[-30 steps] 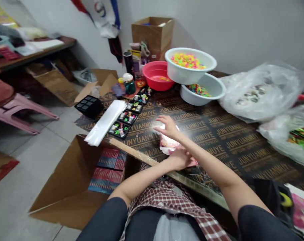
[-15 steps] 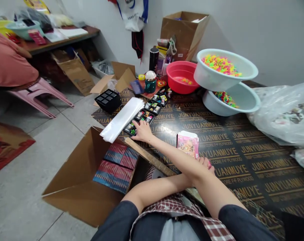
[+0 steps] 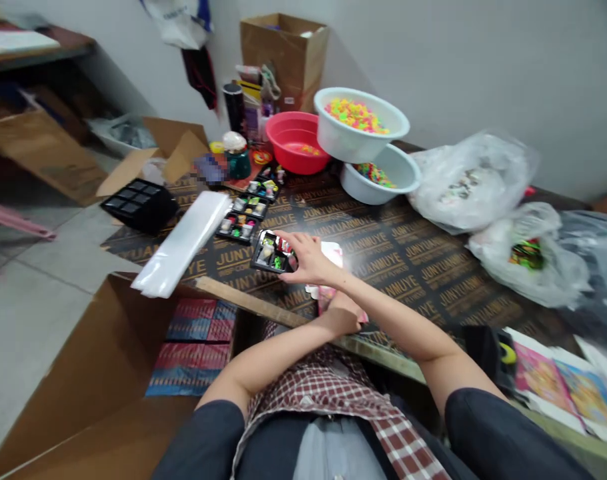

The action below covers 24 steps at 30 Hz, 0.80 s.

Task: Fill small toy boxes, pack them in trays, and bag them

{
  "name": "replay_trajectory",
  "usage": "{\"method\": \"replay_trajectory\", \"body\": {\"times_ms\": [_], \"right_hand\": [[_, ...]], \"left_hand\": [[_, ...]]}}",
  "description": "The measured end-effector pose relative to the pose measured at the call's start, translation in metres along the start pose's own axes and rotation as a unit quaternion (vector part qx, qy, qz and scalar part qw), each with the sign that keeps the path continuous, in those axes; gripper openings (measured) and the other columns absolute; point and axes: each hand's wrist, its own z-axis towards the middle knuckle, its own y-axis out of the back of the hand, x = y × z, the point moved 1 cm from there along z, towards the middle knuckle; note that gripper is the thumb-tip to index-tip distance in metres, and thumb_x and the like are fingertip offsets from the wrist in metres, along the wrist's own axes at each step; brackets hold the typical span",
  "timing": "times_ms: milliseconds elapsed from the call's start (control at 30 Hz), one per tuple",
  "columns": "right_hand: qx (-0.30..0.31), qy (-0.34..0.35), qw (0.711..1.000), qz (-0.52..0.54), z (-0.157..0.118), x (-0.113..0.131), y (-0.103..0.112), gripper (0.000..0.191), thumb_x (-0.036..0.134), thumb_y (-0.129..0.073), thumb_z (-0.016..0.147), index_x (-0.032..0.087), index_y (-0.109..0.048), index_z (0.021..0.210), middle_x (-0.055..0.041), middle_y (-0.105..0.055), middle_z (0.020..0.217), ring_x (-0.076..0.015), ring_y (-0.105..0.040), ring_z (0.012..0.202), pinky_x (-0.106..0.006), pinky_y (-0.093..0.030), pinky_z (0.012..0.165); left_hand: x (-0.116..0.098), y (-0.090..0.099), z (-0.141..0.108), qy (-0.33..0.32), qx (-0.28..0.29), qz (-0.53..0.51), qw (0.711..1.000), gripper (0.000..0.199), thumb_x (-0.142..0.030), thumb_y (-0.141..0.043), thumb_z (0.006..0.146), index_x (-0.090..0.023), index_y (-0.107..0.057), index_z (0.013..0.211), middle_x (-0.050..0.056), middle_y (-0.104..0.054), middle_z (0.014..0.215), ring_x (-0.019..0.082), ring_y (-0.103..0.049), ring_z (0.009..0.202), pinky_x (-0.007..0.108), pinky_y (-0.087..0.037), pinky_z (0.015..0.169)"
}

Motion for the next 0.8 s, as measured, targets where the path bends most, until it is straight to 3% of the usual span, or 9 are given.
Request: {"method": "replay_trajectory", "body": {"times_ms": [167,267,400,500,633,800], "right_hand": [[-0.06,-0.076,0.995,-0.027,-0.113,-0.061,0.074,0.091,0.043,-0.073,0.071,0.026,-0.036,0.152,-0.0128,-0.053,0.141,-0.0358,-0.046,0.118,-0.046,-0.03,0.097],[-0.062,-0.154,0.985,-0.051,-0.18,-0.085,0.097,0.089,0.04,-0.07,0.072,0.029,-0.034,0.153,-0.0125,-0.053,0.142,-0.0375,-0.045,0.121,-0.048,-0.031,0.098],[-0.056,-0.226,0.972,-0.042,-0.248,-0.105,0.092,0.088,0.038,-0.069,0.072,0.03,-0.034,0.152,-0.0131,-0.052,0.143,-0.0375,-0.045,0.123,-0.051,-0.031,0.099],[-0.07,-0.25,0.965,-0.025,-0.278,-0.113,0.077,0.089,0.036,-0.07,0.07,0.029,-0.035,0.152,-0.0134,-0.052,0.144,-0.0373,-0.045,0.124,-0.051,-0.03,0.1],[-0.091,-0.257,0.962,-0.024,-0.295,-0.115,0.063,0.09,0.035,-0.069,0.07,0.028,-0.034,0.153,-0.0132,-0.05,0.145,-0.0369,-0.045,0.125,-0.05,-0.028,0.101],[-0.107,-0.239,0.965,-0.01,-0.3,-0.112,0.056,0.091,0.035,-0.069,0.069,0.026,-0.034,0.153,-0.0141,-0.05,0.143,-0.0369,-0.045,0.124,-0.05,-0.025,0.103]], "left_hand": [[0.005,0.018,0.005,0.038,0.062,0.072,0.995,0.078,-0.01,-0.072,0.065,-0.01,-0.048,0.14,0.026,-0.054,0.137,0.042,-0.051,0.126,0.056,-0.041,0.103],[0.009,0.027,0.004,0.012,0.09,0.117,0.989,0.095,-0.009,-0.075,0.057,-0.014,-0.039,0.145,0.025,-0.048,0.139,0.041,-0.051,0.121,0.054,-0.042,0.099],[0.013,0.041,0.005,-0.041,0.09,0.096,0.99,0.094,-0.015,-0.074,0.053,-0.01,-0.04,0.141,0.02,-0.049,0.126,0.036,-0.053,0.113,0.047,-0.045,0.098],[0.014,0.049,0.01,-0.067,0.042,0.01,0.997,0.091,-0.018,-0.073,0.055,-0.012,-0.037,0.139,0.014,-0.048,0.118,0.031,-0.054,0.109,0.043,-0.048,0.097],[0.009,0.048,0.017,-0.097,-0.032,-0.08,0.992,0.083,-0.02,-0.072,0.057,-0.017,-0.036,0.132,0.01,-0.047,0.117,0.029,-0.054,0.111,0.043,-0.048,0.099],[-0.003,0.032,0.024,-0.115,-0.07,-0.135,0.982,0.085,-0.021,-0.073,0.059,-0.018,-0.034,0.134,0.011,-0.049,0.122,0.03,-0.055,0.117,0.045,-0.047,0.103]]}}
